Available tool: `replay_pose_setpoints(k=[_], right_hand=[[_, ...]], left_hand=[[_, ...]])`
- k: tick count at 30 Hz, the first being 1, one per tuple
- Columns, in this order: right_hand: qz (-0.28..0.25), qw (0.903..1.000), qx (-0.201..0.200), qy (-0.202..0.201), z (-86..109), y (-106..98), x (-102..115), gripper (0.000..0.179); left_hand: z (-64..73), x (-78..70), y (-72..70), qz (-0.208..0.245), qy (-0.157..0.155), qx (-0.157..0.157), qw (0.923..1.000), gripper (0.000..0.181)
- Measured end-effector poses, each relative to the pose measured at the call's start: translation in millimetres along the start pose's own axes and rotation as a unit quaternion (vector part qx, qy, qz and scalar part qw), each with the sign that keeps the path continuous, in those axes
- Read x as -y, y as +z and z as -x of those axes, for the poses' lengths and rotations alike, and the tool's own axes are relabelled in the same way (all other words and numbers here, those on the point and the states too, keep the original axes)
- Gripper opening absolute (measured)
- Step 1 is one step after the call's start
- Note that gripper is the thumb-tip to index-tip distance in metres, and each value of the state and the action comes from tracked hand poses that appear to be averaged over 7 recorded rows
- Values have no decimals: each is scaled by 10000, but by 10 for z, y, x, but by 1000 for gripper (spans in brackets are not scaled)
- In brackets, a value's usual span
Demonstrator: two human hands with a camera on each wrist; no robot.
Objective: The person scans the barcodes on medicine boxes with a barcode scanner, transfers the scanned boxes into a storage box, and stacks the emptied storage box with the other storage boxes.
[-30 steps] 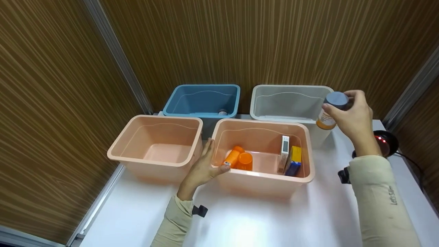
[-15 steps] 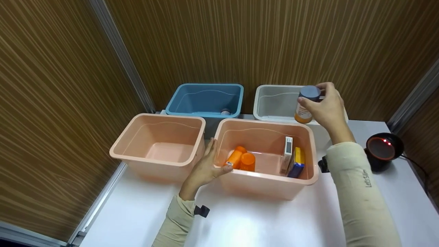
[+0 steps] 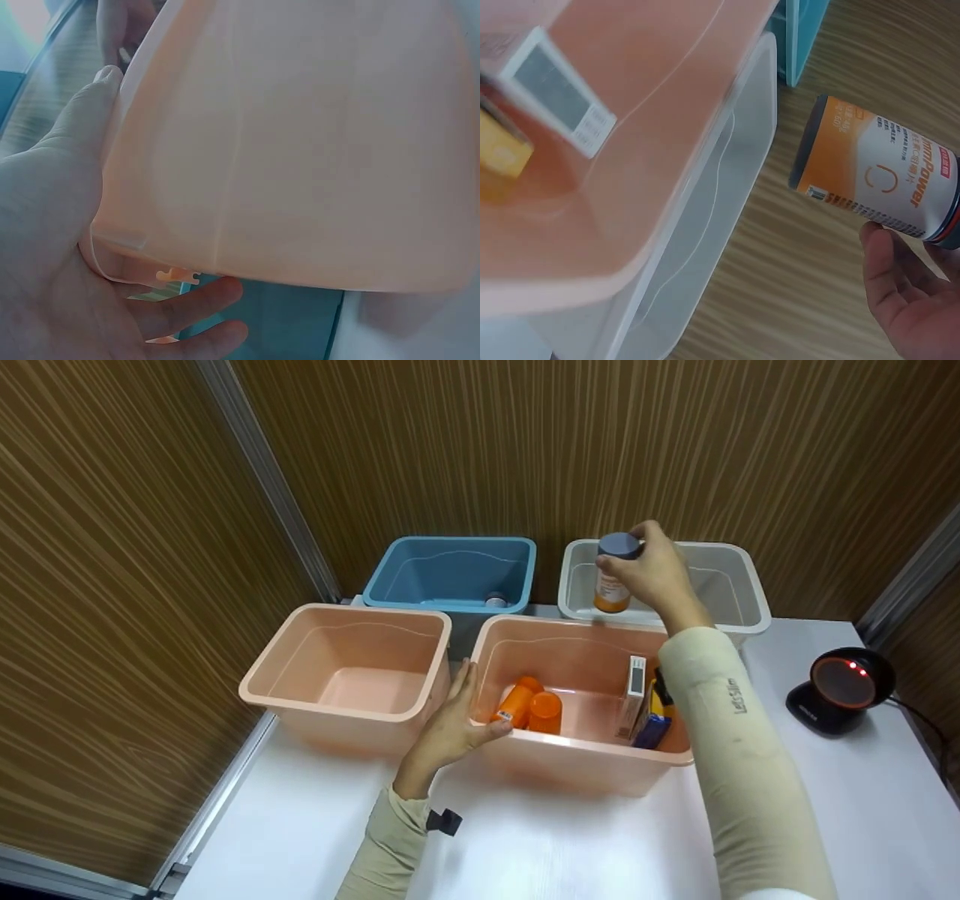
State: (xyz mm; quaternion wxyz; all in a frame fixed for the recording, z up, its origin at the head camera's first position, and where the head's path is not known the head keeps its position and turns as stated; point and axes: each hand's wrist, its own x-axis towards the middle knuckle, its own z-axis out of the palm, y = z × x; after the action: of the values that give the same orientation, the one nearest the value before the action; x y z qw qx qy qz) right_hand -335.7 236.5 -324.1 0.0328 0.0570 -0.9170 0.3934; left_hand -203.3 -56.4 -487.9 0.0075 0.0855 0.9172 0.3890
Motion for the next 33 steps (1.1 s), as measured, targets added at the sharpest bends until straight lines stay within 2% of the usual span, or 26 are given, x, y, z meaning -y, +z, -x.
replay_pose_setpoints(k=[9, 14, 19, 23, 33], right_hand=[[107, 9995, 163, -244, -197, 365, 208, 77], [-151, 9994, 224, -211, -232, 534, 290, 73], [-488, 9985, 228, -69, -225, 656, 306, 74], [-697, 9972, 276, 33, -209, 751, 284, 73], [-1086, 9934, 365, 106, -203, 1050, 278, 69]], left_hand=[[69, -43, 0, -25, 66, -83, 9999, 122], [112, -90, 29, 37, 67, -98, 9999, 120], [148, -180, 85, 95, -29, -45, 9999, 121], [185, -242, 129, 70, 23, -54, 10000, 122], [274, -303, 169, 112, 6, -7, 9999, 120]])
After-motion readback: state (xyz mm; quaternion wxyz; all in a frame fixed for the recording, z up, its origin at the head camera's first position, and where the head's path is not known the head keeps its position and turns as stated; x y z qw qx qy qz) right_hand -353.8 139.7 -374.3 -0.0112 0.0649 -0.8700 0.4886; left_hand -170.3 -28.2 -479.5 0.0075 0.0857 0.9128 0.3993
